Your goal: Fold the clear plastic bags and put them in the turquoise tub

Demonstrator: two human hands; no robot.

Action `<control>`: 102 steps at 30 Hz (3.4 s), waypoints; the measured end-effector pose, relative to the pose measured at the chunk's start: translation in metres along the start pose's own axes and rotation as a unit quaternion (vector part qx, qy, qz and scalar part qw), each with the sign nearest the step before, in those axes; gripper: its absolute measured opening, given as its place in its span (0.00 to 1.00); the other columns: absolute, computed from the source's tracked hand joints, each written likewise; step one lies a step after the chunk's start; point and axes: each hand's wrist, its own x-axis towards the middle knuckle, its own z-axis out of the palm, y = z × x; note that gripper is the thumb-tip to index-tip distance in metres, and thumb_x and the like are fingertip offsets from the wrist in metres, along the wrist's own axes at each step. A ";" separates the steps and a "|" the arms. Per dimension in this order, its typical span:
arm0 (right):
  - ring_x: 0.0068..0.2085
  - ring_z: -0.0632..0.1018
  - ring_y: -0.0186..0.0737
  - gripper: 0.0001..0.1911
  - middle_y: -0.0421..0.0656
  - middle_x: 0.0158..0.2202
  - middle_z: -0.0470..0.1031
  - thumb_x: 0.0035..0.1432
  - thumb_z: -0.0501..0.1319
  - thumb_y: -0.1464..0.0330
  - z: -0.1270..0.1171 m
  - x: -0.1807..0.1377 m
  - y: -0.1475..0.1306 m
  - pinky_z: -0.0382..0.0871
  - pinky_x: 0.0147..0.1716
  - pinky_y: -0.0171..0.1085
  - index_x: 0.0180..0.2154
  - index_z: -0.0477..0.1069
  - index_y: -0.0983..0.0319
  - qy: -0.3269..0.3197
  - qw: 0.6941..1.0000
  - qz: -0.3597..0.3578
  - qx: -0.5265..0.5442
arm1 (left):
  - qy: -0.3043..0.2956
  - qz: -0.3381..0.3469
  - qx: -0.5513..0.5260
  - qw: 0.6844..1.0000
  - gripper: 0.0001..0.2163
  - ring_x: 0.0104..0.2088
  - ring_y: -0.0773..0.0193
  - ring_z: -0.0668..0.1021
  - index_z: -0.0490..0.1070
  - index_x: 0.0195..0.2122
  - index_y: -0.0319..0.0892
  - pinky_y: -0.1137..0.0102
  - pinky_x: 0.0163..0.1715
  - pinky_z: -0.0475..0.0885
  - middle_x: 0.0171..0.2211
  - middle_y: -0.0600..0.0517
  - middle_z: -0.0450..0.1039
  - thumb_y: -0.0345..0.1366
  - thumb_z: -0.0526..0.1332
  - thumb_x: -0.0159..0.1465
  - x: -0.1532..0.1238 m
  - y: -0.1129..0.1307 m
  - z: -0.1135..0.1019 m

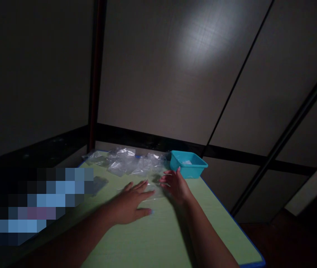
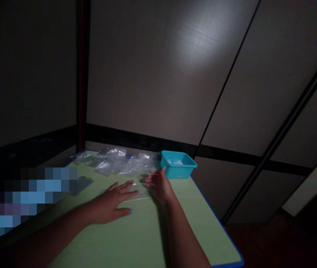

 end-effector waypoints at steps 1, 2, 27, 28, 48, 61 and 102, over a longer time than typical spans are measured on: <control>0.41 0.73 0.42 0.31 0.46 0.36 0.72 0.52 0.42 0.43 0.007 -0.002 0.002 0.65 0.40 0.42 0.37 0.66 0.60 -0.022 0.999 -0.022 -0.031 | 0.022 -0.008 0.007 1.000 0.27 0.61 0.58 0.46 0.48 0.59 0.53 0.53 0.56 0.42 0.62 0.50 0.41 0.54 0.48 0.59 0.001 -0.001 0.000; 0.46 0.70 0.43 0.31 0.47 0.41 0.71 0.53 0.41 0.43 0.013 -0.004 0.004 0.61 0.45 0.44 0.40 0.66 0.60 -0.030 0.994 -0.053 -0.086 | 0.042 -0.017 0.015 0.999 0.27 0.61 0.59 0.46 0.48 0.59 0.52 0.54 0.56 0.41 0.62 0.50 0.42 0.54 0.46 0.60 0.002 -0.002 0.001; 0.61 0.37 0.47 0.26 0.38 0.63 0.33 0.59 0.36 0.51 0.017 -0.013 0.023 0.31 0.52 0.61 0.59 0.37 0.45 -0.096 0.700 0.013 -0.708 | 0.008 -0.134 0.075 0.988 0.25 0.61 0.57 0.43 0.43 0.61 0.47 0.47 0.54 0.42 0.62 0.51 0.37 0.48 0.39 0.63 0.004 -0.025 0.022; 0.61 0.37 0.48 0.27 0.38 0.63 0.33 0.59 0.36 0.51 0.015 -0.012 0.022 0.31 0.52 0.61 0.59 0.37 0.46 -0.090 0.698 0.019 -0.710 | 0.009 -0.136 0.075 0.988 0.26 0.61 0.57 0.43 0.43 0.61 0.47 0.47 0.54 0.42 0.62 0.51 0.37 0.49 0.39 0.63 0.004 -0.025 0.022; 0.62 0.41 0.45 0.30 0.42 0.63 0.34 0.60 0.37 0.54 -0.027 0.001 0.026 0.37 0.52 0.61 0.61 0.36 0.57 0.040 0.700 0.076 -0.709 | 0.023 -0.124 0.060 0.990 0.27 0.61 0.56 0.41 0.43 0.61 0.46 0.47 0.54 0.41 0.62 0.49 0.35 0.50 0.42 0.62 0.002 -0.021 0.017; 0.37 0.73 0.45 0.22 0.49 0.35 0.74 0.56 0.47 0.54 -0.035 0.013 0.014 0.63 0.33 0.38 0.32 0.70 0.63 0.214 0.735 -0.019 -0.644 | -0.043 0.029 -0.021 0.998 0.26 0.60 0.56 0.48 0.49 0.58 0.55 0.49 0.54 0.42 0.61 0.49 0.42 0.51 0.50 0.60 -0.003 -0.007 0.002; 0.62 0.35 0.43 0.29 0.44 0.63 0.32 0.58 0.38 0.52 0.027 -0.003 0.045 0.29 0.52 0.58 0.59 0.44 0.53 0.069 0.636 -0.010 -0.769 | 0.118 -0.238 0.129 0.955 0.18 0.43 0.52 0.69 0.71 0.31 0.40 0.64 0.41 0.60 0.36 0.43 0.71 0.51 0.58 0.52 0.005 -0.019 -0.001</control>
